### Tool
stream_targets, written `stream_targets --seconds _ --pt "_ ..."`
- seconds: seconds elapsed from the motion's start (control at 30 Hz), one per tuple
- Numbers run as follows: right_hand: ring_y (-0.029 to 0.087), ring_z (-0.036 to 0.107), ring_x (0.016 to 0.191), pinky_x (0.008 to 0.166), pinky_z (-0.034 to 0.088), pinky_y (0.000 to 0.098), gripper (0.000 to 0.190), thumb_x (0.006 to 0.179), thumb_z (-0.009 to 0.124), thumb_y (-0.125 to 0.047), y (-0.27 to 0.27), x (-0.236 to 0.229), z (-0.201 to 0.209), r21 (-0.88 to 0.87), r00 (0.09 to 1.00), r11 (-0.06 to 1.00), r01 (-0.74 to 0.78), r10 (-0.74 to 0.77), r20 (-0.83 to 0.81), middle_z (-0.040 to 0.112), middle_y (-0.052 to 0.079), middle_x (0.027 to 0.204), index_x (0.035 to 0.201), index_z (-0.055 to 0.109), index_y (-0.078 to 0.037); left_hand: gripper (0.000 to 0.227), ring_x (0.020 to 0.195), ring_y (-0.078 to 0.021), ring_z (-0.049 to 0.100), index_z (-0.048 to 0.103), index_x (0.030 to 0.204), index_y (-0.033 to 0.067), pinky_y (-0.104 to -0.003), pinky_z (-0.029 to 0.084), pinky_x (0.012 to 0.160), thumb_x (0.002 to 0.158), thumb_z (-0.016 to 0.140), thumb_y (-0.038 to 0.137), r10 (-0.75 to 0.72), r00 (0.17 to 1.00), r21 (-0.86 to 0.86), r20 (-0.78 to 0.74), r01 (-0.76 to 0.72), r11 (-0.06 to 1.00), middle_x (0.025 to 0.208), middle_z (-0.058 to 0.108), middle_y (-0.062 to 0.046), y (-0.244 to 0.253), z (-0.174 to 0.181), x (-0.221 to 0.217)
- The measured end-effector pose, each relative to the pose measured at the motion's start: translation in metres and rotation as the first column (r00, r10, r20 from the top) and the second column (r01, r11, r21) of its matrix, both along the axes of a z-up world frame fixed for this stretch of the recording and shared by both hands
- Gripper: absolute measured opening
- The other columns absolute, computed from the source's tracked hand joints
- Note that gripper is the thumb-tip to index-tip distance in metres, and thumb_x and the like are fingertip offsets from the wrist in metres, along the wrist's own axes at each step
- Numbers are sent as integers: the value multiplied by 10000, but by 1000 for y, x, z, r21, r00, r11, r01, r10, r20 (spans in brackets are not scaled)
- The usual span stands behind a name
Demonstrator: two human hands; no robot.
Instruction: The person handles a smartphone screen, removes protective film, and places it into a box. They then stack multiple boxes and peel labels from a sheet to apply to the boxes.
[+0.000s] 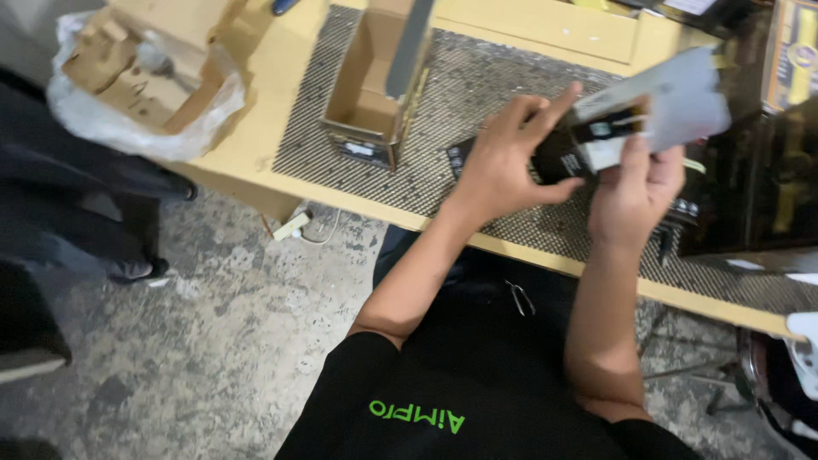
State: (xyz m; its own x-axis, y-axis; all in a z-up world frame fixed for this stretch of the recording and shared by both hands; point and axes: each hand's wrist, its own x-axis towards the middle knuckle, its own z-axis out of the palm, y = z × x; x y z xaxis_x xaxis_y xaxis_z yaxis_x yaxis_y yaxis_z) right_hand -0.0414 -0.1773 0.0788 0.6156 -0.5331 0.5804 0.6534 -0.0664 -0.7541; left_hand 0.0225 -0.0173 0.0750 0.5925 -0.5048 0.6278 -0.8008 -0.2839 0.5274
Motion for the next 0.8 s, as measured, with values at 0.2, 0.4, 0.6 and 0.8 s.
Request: stream_targets --seconds 0.2,0.4,0.6,0.8 --pt "83 551 903 826 467 230 268 1077 560 -210 2 -9 8 -35 969 999 4 -13 -246 619 15 1008 1226 625 2 1053 1227 -193 560 180 1664 338 -459 472 1104 864 811 603 25 997 4 -78 -25 1000 1284 478 -14 -2 11 -3" --pt "128 546 990 912 483 271 276 1098 543 -167 3 -9 9 -79 977 994 -69 51 -208 597 50 1076 1273 606 37 1044 1231 -181 553 173 1671 339 -423 500 1084 878 789 624 41 998 -7 -54 -42 999 1291 476 1 -6 10 -3" --pt "72 449 910 846 413 233 252 1099 509 -154 9 -17 13 -172 955 985 -31 -21 -296 531 -29 975 1253 623 10 1040 1227 -185 553 193 1665 339 -408 540 1078 876 825 582 39 998 -22 -52 -41 999 1265 483 -9 -9 13 -6" --pt "86 471 981 897 415 245 270 1100 517 -193 7 -19 10 -210 953 977 -29 -37 -301 561 2 1077 1247 612 12 1047 1272 -220 556 198 1659 298 -490 473 1107 860 800 605 30 996 11 -88 -29 1000 1305 486 -39 -7 17 -9"
